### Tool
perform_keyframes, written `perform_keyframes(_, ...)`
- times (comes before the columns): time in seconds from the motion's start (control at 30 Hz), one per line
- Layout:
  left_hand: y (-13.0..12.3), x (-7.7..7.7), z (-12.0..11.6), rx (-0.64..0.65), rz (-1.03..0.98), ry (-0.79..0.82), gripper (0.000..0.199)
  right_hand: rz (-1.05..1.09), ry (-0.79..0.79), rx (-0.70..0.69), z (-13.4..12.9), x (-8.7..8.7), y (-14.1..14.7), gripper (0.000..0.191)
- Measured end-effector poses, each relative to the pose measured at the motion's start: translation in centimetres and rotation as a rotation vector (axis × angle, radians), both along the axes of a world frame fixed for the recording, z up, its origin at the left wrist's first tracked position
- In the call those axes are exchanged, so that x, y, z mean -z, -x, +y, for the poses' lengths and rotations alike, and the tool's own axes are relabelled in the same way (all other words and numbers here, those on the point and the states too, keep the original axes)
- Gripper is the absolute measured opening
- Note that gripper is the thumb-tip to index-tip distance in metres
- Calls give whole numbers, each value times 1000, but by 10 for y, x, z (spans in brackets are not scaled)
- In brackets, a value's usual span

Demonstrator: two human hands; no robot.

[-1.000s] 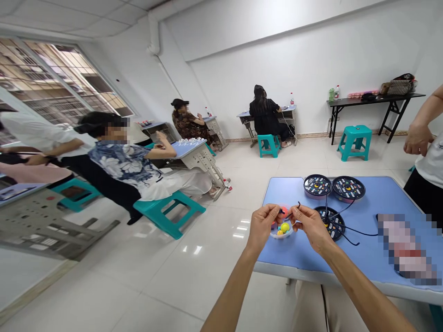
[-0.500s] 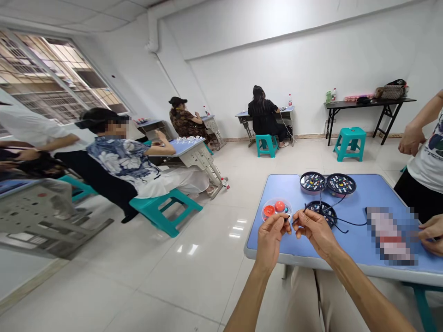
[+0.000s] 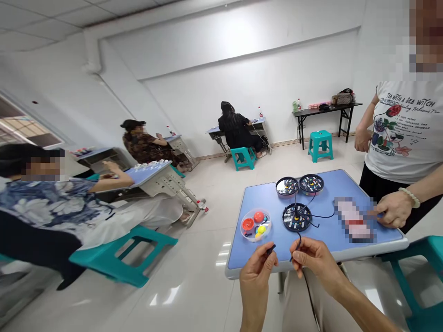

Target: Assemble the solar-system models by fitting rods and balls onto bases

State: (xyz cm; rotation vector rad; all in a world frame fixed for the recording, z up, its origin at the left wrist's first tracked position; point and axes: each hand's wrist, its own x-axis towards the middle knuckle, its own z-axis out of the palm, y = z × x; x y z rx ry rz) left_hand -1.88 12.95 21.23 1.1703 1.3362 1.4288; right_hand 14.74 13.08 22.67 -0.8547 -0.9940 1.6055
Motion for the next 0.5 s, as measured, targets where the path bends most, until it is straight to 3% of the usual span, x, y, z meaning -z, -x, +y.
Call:
perform_keyframes(0.3, -46, -13, -14, 118, -47, -47, 33, -4, 0, 190, -23, 7, -52, 33)
perform_keyframes(0.5, -69, -20, -18, 210, 44, -139, 16, 147, 14, 311, -23, 3, -74, 28)
